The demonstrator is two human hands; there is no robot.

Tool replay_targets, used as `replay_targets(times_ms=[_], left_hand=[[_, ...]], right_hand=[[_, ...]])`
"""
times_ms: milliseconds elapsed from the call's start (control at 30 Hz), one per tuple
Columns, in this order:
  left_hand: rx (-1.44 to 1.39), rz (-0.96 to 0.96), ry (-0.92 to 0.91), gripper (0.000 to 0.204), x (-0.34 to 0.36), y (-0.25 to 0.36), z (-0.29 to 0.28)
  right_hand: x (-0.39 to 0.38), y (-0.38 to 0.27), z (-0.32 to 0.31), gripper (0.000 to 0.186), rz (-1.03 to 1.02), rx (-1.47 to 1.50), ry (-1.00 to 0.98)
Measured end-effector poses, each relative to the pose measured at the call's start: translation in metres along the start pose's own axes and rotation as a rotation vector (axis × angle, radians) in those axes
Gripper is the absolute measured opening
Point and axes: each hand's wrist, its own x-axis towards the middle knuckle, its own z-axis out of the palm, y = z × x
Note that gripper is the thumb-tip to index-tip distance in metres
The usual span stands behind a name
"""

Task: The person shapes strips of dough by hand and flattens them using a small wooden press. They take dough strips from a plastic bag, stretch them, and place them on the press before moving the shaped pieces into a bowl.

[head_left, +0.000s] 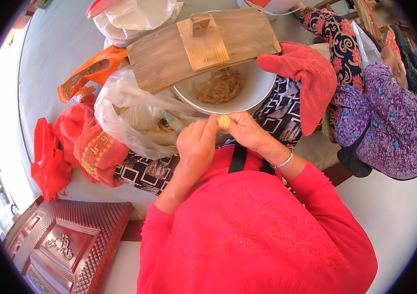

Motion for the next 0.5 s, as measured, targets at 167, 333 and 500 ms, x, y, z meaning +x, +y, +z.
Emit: replay_targets(times_ms=[167, 333, 500], left_hand=[[-0.153, 0.030, 0.079, 0.034, -0.004, -0.011, 0.012], [-0.209, -0.150, -0.179, 0.039, 0.017, 0.003, -0.009], [-0.401, -0.417, -0.236, 0.031, 0.036, 0.005, -0.004]], right_hand=[[0.001, 0.014, 0.002, 0.035, 0.271, 0.457, -0.106], [0.008, -0.012, 0.001, 0.022, 0.170, 0.436, -0.099], [0.021, -0.013, -0.002, 0.013, -0.411, -0.480, 0.211]])
